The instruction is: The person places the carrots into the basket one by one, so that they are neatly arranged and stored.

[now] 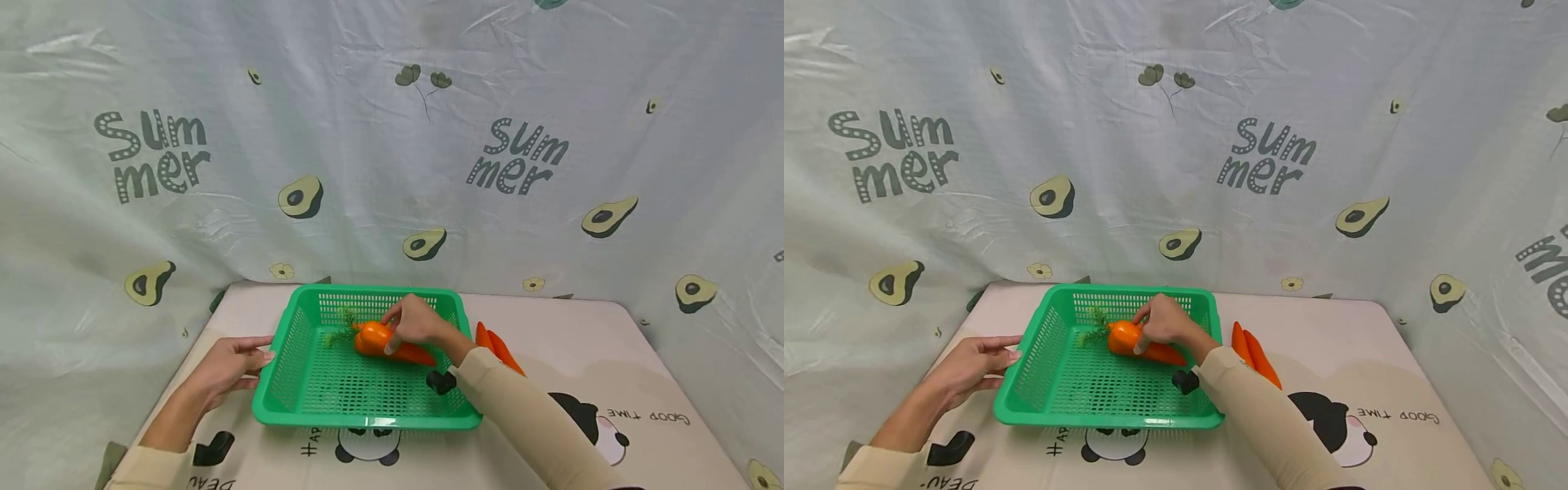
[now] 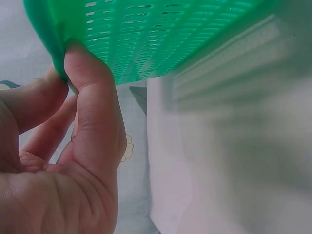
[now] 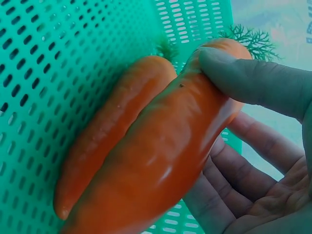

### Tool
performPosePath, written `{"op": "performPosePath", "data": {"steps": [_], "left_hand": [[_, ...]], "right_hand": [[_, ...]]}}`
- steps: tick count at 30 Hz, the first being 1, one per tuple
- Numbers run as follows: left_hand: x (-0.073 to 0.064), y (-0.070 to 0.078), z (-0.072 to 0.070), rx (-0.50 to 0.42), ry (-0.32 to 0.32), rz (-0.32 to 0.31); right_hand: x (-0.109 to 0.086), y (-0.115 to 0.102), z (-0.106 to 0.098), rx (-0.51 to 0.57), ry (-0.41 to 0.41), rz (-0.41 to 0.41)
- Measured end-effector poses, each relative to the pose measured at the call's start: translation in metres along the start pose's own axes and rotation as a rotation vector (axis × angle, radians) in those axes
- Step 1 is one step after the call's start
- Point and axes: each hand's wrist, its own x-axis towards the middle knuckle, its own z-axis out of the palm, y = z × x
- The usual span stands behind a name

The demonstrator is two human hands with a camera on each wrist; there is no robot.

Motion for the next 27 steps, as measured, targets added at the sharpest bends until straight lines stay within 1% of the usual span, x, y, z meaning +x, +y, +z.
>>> {"op": "performPosePath", "data": {"steps": [5, 11, 21, 27], "left_hand": [[0.001, 0.001, 0.002, -0.005, -0.014, 0.012], [0.001, 0.001, 0.003, -0.012, -0.008, 0.003], [-0.001, 0.001, -0.001, -0.003, -0.006, 0.004], [-0.002, -0.001, -0.002, 0.000, 0.001, 0.006]], "right_hand": [[0.002, 0.001, 0.003, -0.059, -0.001, 0.000], [0.004, 0.005, 0.011, -0.134, -0.020, -0.027], [0.007, 0.006, 0.021, -0.110, -0.025, -0.014], [0.009, 0.007, 0.025, -0.132, -0.051, -0.023]]}}
